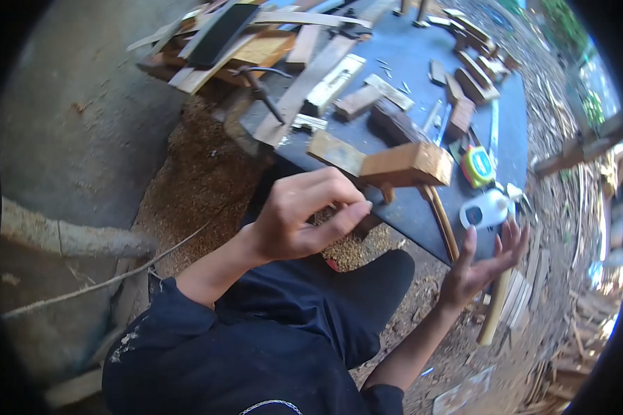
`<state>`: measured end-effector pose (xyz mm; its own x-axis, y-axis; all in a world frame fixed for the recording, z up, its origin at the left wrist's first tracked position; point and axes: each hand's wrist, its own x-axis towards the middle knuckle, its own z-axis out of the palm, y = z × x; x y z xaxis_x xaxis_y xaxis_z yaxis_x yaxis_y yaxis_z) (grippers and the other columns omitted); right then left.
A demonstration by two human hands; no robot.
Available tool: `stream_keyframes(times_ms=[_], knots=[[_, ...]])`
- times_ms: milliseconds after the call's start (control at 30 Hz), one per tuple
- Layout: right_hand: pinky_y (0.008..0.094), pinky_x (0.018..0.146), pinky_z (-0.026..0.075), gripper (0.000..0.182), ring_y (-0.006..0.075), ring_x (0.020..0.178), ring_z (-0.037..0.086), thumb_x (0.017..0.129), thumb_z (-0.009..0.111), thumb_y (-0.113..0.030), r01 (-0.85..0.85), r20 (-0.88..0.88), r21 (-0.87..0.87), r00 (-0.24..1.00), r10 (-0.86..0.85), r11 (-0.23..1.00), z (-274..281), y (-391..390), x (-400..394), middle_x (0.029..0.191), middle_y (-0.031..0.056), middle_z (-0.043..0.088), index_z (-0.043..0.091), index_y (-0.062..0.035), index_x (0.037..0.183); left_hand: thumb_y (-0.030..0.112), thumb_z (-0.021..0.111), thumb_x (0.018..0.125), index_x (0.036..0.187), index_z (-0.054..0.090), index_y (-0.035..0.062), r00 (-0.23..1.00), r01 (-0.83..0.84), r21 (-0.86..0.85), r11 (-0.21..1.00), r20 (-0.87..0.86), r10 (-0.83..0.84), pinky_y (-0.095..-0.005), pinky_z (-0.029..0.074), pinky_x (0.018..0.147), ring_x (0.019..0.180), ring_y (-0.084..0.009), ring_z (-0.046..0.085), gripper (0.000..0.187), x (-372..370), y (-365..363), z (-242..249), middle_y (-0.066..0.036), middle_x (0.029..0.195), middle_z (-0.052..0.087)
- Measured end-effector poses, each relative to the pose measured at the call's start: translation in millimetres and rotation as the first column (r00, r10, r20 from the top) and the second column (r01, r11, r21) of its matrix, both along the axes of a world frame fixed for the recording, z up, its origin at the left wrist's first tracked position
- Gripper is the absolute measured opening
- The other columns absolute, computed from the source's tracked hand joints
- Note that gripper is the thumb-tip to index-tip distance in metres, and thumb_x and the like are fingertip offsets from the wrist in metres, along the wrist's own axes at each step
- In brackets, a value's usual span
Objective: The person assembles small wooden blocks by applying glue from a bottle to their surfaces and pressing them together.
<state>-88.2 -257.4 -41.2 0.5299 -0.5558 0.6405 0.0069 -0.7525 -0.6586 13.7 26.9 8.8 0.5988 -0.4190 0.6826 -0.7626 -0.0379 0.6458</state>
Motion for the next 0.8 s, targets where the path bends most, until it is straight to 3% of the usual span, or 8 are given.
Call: stream_keyframes(times_ms=[167, 300, 333, 567, 600, 700, 767, 800], knots=[[0.0546, 0.125, 0.03, 0.087, 0.0343, 0.15, 0.045, 0.1, 0.071, -0.032, -0.019, -0.011, 0.019, 1.0, 0.019, 1.0, 0.6, 3.5, 1.3, 0.16, 0.0227, 0.044, 0.024, -0.0095, 0.17, 0.005, 0.078, 0.096, 0.094, 0.072, 0.0008, 1.0, -0.012, -0.044, 0.999, -0.011, 0.011, -0.0347, 0.059, 0.07, 0.078, -0.0242, 0.075, 0.008, 0.0, 5.8, -4.4, -0.011, 0.087, 0.074], [0.0552, 0.126, 0.03, 0.086, 0.0358, 0.151, 0.045, 0.101, 0.072, -0.034, -0.014, -0.003, -0.001, 1.0, 0.014, 1.0, -1.1, 3.8, 0.1, 0.162, 0.0228, 0.043, 0.026, -0.0111, 0.17, 0.007, 0.078, 0.096, 0.108, 0.076, 0.0021, 0.999, -0.024, -0.063, 0.998, -0.037, 0.021, -0.034, 0.059, 0.069, 0.077, -0.0215, 0.075, 0.012, -0.5, 13.2, -6.1, -0.01, 0.089, 0.076], [0.0563, 0.126, 0.03, 0.085, 0.0362, 0.152, 0.044, 0.101, 0.071, -0.032, -0.011, -0.003, -0.001, 1.0, 0.011, 1.0, -1.4, 4.6, 0.2, 0.165, 0.0225, 0.04, 0.026, -0.0111, 0.17, 0.008, 0.078, 0.097, 0.122, 0.076, 0.003, 0.999, -0.004, -0.041, 0.999, -0.041, 0.002, -0.0324, 0.06, 0.068, 0.078, -0.0182, 0.076, 0.025, 0.7, 18.5, -5.9, -0.009, 0.091, 0.077], [0.0583, 0.123, 0.031, 0.089, 0.0371, 0.15, 0.046, 0.099, 0.07, -0.032, 0.045, -0.009, -0.089, 0.999, -0.046, 0.995, -7.4, 0.7, 0.2, 0.162, 0.0227, 0.043, 0.023, -0.0106, 0.171, 0.006, 0.076, 0.098, 0.134, 0.072, 0.0041, 0.998, -0.037, -0.13, 0.991, -0.055, 0.03, -0.0289, 0.061, 0.066, 0.074, -0.0148, 0.074, 0.036, 6.7, 38.1, -10.6, -0.007, 0.088, 0.076], [0.0554, 0.117, 0.038, 0.083, 0.0358, 0.142, 0.051, 0.099, 0.07, -0.034, 0.1, 0.045, -0.138, 0.995, -0.094, 0.985, -8.8, 2.8, 1.8, 0.158, 0.0217, 0.048, 0.03, -0.0066, 0.167, 0.006, 0.076, 0.098, 0.133, 0.072, 0.0044, 0.999, -0.046, -0.121, 0.992, -0.025, 0.043, -0.0285, 0.061, 0.066, 0.073, -0.0144, 0.074, 0.035, 8.1, 42.1, -10.2, -0.007, 0.088, 0.076], [0.0486, 0.105, 0.046, 0.074, 0.0322, 0.128, 0.059, 0.1, 0.07, -0.037, 0.251, 0.312, -0.212, 0.933, -0.178, 0.945, -11.1, -0.6, -4.9, 0.15, 0.0209, 0.055, 0.04, -0.0014, 0.158, 0.009, 0.076, 0.098, 0.128, 0.073, 0.0056, 0.984, -0.117, -0.126, 0.985, 0.117, 0.132, -0.0277, 0.061, 0.067, 0.073, -0.0127, 0.073, 0.03, 25.5, 60.2, -0.6, -0.006, 0.088, 0.076], [0.0423, 0.094, 0.048, 0.066, 0.0284, 0.116, 0.062, 0.1, 0.069, -0.041, 0.318, 0.467, -0.379, 0.877, -0.117, 0.869, 1.9, -2.1, -12.6, 0.142, 0.0202, 0.061, 0.048, 0.0019, 0.146, 0.011, 0.076, 0.099, 0.124, 0.074, 0.0064, 0.938, -0.224, -0.185, 0.957, 0.224, 0.263, -0.0276, 0.062, 0.068, 0.076, -0.0112, 0.073, 0.025, 54.7, 82.8, 27.0, -0.006, 0.091, 0.077], [0.0405, 0.093, 0.049, 0.065, 0.0287, 0.114, 0.064, 0.1, 0.069, -0.044, 0.201, 0.478, -0.402, 0.878, 0.018, 0.893, 18.4, 13.5, -16.5, 0.138, 0.0217, 0.062, 0.05, 0.0025, 0.141, 0.013, 0.076, 0.099, 0.121, 0.074, 0.0066, 0.911, -0.275, -0.218, 0.936, 0.253, 0.326, -0.0275, 0.062, 0.069, 0.078, -0.0106, 0.073, 0.023, 68.4, 95.2, 43.1, -0.007, 0.094, 0.078]])
